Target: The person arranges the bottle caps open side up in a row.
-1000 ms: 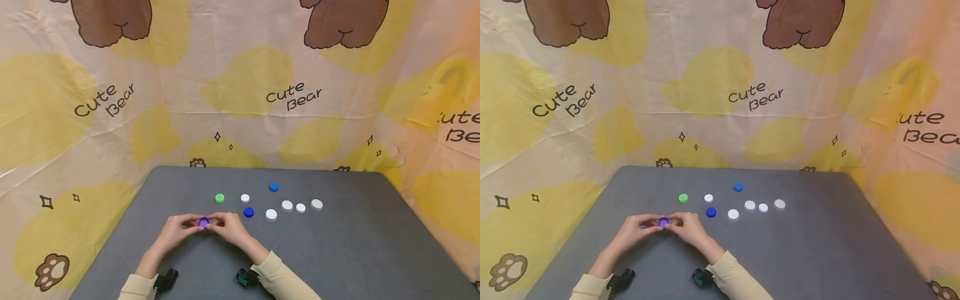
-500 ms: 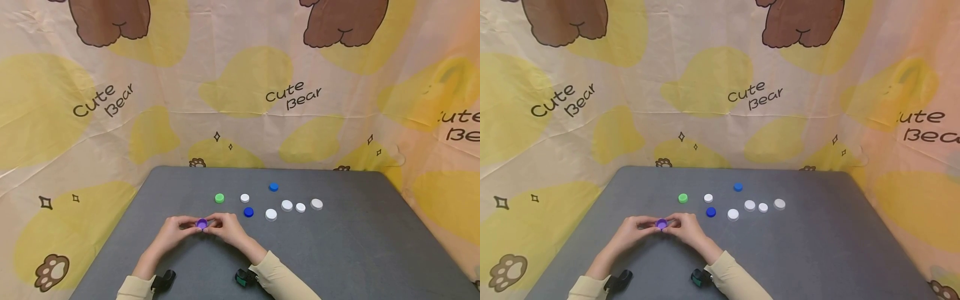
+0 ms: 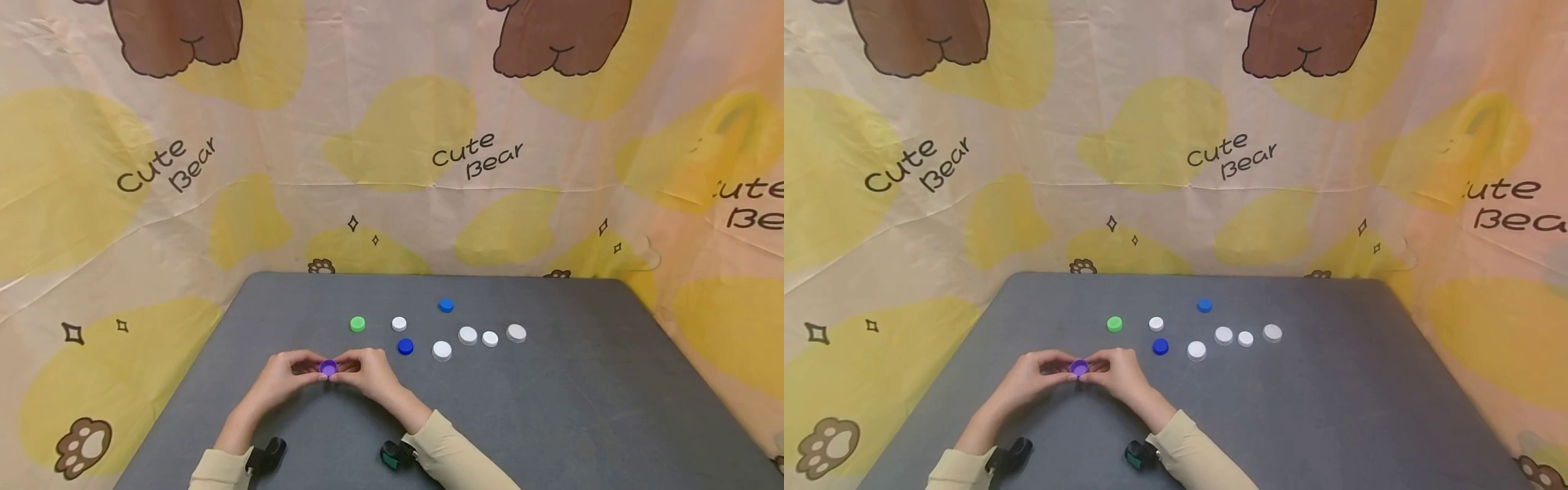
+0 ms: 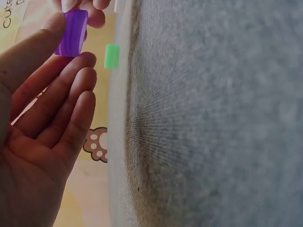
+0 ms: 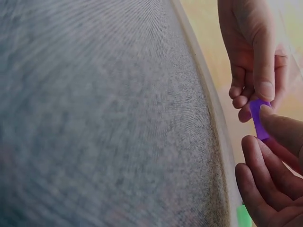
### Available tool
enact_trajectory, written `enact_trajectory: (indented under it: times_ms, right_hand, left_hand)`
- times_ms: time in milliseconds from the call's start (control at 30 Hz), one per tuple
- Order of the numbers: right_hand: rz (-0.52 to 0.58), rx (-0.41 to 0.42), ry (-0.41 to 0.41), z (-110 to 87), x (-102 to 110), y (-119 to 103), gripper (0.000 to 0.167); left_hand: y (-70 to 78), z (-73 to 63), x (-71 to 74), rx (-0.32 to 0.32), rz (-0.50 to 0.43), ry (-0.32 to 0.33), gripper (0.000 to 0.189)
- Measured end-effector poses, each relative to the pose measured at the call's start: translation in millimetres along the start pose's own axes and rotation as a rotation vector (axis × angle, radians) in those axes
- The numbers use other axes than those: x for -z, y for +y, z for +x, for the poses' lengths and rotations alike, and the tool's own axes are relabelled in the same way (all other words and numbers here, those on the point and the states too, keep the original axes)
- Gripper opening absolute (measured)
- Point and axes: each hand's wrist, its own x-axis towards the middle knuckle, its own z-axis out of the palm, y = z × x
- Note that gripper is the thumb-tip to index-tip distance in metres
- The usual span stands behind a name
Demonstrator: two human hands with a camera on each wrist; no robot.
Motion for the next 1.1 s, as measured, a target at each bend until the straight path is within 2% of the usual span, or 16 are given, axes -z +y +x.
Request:
enact_trajectory:
  times_ms: [167,400,533,633,733,800,933,1100]
  right_hand:
    - [-0.01,-0.015,0.006,1.9,-1.8,-0.3,0.025]
    - [0.002,-0.036,0.006,4.3,-4.2,-1.2,0.024]
    - [0.022,-0.044,0.001,5.5,-7.7,-1.4,0.024]
    - [0.022,-0.037,0.001,6.2,-10.8,-0.9,0.023]
    - [0.025,-0.035,-0.003,6.3,-12.3,-0.7,0.022]
    - [0.023,-0.042,-0.007,6.5,-12.8,-0.9,0.022]
    - [0.025,-0.054,-0.01,7.7,-13.8,-0.3,0.021]
    - [0.015,-0.056,-0.024,9.5,-15.6,-0.1,0.02]
  left_hand:
    - [-2.2,1.4,2.5,0.011,-0.008,-0.02,0.02]
    - [-7.1,4.3,6.5,-0.009,-0.051,-0.062,0.021]
    - [13.0,1.7,15.0,0.002,0.001,-0.093,0.021]
    - [14.8,0.4,17.5,0.012,0.016,-0.097,0.022]
    - [-5.4,2.0,15.1,0.018,0.011,-0.095,0.023]
    - [-13.0,2.1,15.6,0.016,0.01,-0.099,0.023]
    - [-18.7,2.2,18.1,0.008,0.004,-0.111,0.023]
    - [-18.5,1.0,21.0,0.006,0.014,-0.113,0.024]
